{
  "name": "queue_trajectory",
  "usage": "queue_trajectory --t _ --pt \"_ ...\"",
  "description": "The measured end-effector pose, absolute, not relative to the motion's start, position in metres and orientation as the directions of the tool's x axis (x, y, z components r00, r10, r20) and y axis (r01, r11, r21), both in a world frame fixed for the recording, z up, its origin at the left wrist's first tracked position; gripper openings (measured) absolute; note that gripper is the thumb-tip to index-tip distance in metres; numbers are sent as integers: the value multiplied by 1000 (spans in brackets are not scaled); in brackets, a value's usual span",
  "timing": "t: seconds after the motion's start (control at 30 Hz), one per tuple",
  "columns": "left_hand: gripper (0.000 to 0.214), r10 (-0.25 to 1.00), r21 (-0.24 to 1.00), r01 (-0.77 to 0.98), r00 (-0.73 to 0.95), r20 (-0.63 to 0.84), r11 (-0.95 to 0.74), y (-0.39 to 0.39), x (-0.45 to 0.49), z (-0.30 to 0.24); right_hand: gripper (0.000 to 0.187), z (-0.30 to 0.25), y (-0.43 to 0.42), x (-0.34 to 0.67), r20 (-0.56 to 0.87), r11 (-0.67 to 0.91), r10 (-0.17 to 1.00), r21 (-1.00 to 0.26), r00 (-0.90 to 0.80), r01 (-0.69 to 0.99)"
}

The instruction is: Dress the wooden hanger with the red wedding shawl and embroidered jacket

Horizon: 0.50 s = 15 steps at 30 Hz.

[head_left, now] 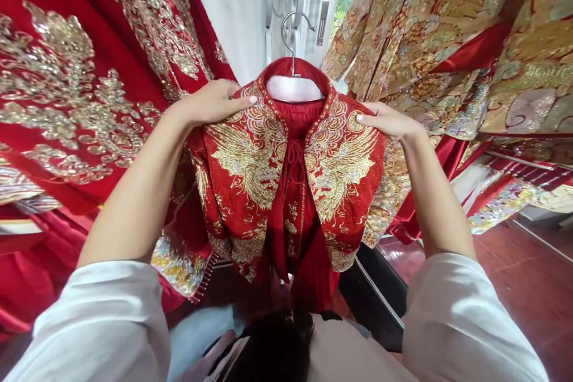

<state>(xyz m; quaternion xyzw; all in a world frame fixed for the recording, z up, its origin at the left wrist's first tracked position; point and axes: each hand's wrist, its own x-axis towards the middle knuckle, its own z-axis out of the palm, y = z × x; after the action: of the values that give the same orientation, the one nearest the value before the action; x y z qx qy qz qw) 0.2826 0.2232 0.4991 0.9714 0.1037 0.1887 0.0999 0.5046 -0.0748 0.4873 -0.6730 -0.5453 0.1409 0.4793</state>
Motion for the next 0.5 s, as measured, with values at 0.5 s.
queue_trajectory --t 0.5 --pt "57 438 571 185 831 343 -800 235 279 468 59 453 -88 512 364 -137 760 -721 539 680"
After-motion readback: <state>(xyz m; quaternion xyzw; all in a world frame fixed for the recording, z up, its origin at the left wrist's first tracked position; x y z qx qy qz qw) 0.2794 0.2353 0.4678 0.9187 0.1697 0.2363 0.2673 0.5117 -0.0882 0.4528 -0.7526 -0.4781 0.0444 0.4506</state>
